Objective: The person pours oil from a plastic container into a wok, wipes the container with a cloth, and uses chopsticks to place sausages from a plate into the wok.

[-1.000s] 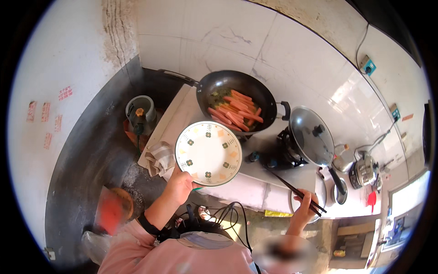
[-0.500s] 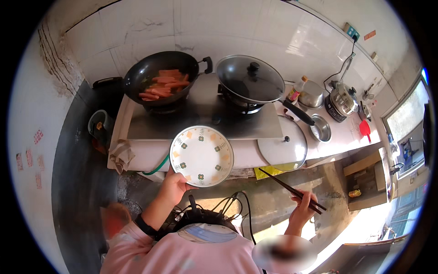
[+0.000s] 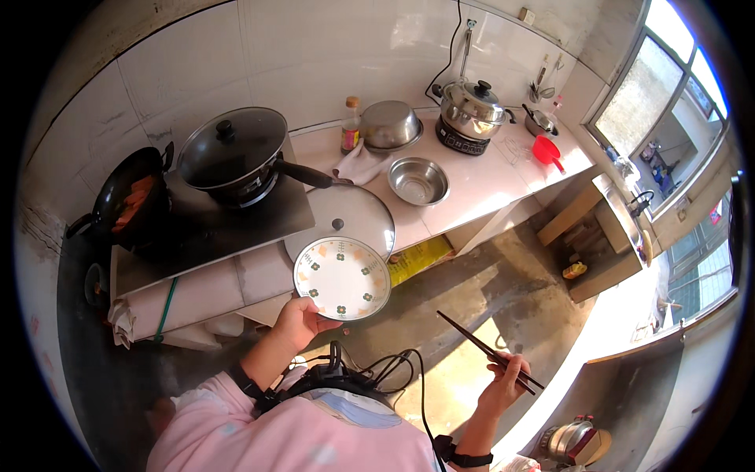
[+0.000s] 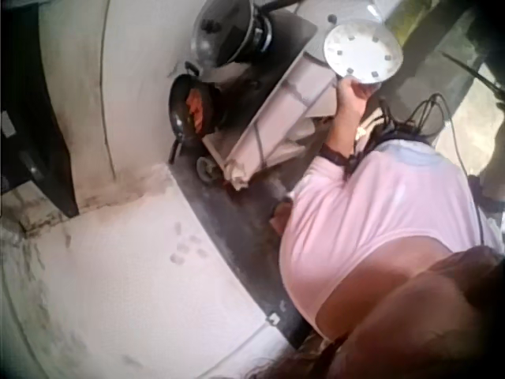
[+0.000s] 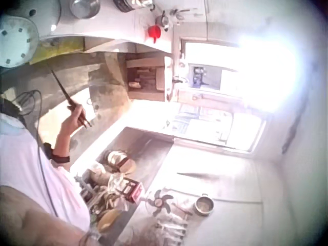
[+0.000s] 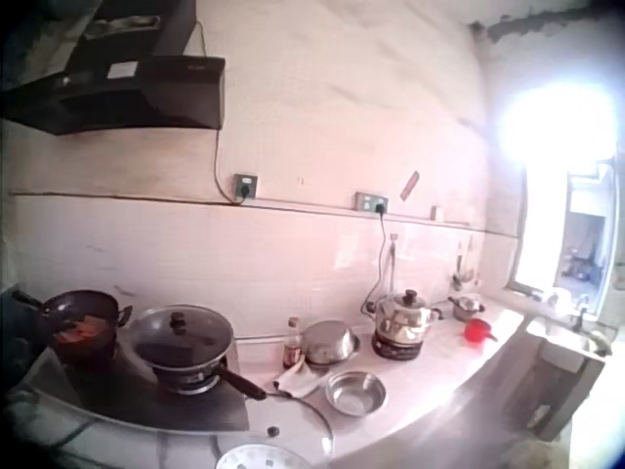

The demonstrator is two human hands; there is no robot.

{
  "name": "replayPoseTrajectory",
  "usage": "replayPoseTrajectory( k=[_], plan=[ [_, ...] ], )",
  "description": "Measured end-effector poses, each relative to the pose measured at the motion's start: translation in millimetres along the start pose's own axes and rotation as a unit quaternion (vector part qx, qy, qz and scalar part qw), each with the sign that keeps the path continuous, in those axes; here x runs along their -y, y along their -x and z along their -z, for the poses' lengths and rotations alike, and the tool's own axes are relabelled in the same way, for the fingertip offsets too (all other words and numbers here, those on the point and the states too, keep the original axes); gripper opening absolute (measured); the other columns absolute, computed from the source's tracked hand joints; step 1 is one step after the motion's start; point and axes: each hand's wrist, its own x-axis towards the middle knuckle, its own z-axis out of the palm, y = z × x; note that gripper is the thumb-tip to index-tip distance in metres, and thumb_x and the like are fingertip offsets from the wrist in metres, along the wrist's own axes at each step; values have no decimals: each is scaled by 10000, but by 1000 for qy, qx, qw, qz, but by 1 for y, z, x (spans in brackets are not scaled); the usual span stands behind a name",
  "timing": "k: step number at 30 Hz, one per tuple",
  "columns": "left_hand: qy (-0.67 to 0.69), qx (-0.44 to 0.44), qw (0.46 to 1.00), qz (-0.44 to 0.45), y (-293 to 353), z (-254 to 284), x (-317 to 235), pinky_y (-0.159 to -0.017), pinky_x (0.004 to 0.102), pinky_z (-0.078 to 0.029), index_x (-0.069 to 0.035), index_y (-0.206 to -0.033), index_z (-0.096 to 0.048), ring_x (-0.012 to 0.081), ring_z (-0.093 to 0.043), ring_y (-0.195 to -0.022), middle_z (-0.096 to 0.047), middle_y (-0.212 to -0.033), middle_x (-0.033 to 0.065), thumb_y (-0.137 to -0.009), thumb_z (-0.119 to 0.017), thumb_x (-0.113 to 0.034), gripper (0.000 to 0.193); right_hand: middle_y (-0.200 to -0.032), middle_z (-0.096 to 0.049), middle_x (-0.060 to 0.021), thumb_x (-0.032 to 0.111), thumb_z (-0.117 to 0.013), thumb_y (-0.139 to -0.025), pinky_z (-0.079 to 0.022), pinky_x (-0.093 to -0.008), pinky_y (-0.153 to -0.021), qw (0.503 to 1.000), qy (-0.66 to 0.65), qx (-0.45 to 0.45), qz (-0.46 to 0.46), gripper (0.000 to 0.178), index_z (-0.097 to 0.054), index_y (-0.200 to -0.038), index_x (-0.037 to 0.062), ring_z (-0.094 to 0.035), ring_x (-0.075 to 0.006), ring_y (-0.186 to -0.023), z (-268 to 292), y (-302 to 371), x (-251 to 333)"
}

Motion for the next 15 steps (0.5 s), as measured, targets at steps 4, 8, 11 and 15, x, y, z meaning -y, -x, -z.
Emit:
replayPoseTrajectory(
  k=[4, 8, 11, 15],
  plan=[
    [6, 23, 994, 108, -64, -53, 34, -853, 518, -471, -27, -1206, -445, 338, -591, -979, -564, -1135, 166, -675, -438, -91, 535, -766, -619, -119, 209, -524, -914, -491, -218, -492, 994, 22, -107, 0, 208, -540, -868, 6, -633, -187, -630, 54, -13, -1],
    [24, 47, 991, 126, -125, -111, 67, -826, 500, -499, 3, -1091, -488, 327, -596, -962, -584, -1064, 162, -672, -456, -56, 424, -746, -609, -90, 256, -519, -916, -453, -196, -470, 979, 75, -188, 15, 240, -532, -848, 27, -587, -145, -569, 94, -36, -3],
    [36, 59, 983, 169, -190, -147, 93, -820, 489, -503, -1, -1092, -486, 325, -598, -949, -585, -1060, 158, -673, -458, -54, 424, -733, -603, -85, 270, -516, -917, -442, -195, -468, 970, 100, -218, 37, 256, -521, -833, 29, -575, -136, -555, 108, -67, -4],
    [36, 77, 987, 138, -297, -191, 129, -840, 490, -494, -26, -1176, -451, 326, -584, -991, -576, -1102, 157, -693, -424, -64, 485, -709, -589, -79, 277, -508, -920, -444, -199, -468, 957, 137, -253, 46, 271, -504, -811, 29, -558, -131, -537, 106, -124, -13]
  ],
)
